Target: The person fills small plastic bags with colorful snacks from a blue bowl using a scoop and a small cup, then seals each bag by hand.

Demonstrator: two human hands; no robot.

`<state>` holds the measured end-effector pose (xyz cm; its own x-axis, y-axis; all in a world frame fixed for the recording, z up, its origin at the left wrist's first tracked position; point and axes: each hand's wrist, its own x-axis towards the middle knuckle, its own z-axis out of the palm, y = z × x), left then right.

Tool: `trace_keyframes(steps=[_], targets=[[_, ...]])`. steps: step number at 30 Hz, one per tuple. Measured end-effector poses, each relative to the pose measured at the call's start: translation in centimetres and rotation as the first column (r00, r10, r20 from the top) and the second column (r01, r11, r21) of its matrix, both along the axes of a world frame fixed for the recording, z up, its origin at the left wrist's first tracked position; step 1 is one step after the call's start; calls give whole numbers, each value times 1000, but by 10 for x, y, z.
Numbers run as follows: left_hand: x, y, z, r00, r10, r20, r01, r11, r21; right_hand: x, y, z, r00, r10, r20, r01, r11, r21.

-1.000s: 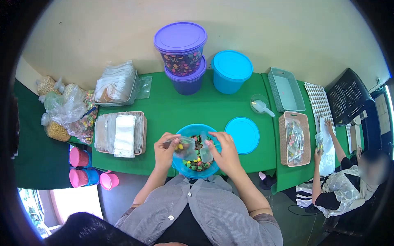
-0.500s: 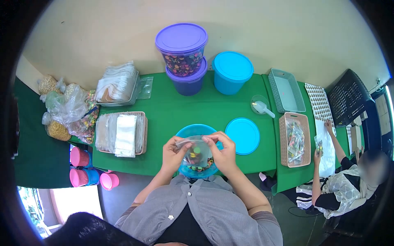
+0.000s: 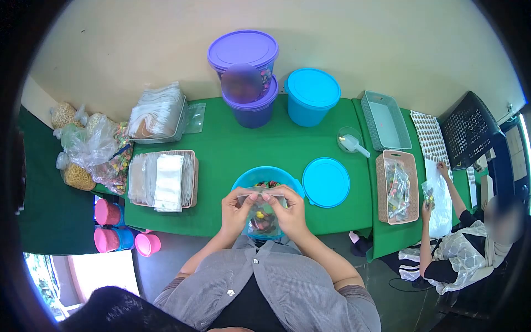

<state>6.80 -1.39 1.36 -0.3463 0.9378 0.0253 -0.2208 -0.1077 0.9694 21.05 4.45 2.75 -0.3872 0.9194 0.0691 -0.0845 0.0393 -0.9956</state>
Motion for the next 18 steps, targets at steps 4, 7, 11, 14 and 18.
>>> trace_keyframes(steps=[4, 7, 11, 14, 18], targets=[[-5, 0, 3, 998, -14, 65, 15, 1000, -11, 4, 4, 3, 999, 23, 37, -23, 1000, 1], [-17, 3, 3, 995, -97, -31, 95, 995, -41, 11, 11, 4, 997, 72, 26, -69, 991, -113], [-29, 13, -3, 976, 69, -208, -62, 997, 39, 15, 20, 12, 977, -118, 175, 81, 975, 206], [-17, 9, 2, 956, -29, -291, 70, 989, 130, 4, 15, 10, 945, -170, 279, 24, 887, 461], [5, 9, -5, 997, 68, -44, -63, 993, 95, -11, 5, 9, 905, -96, 415, -171, 811, 560]])
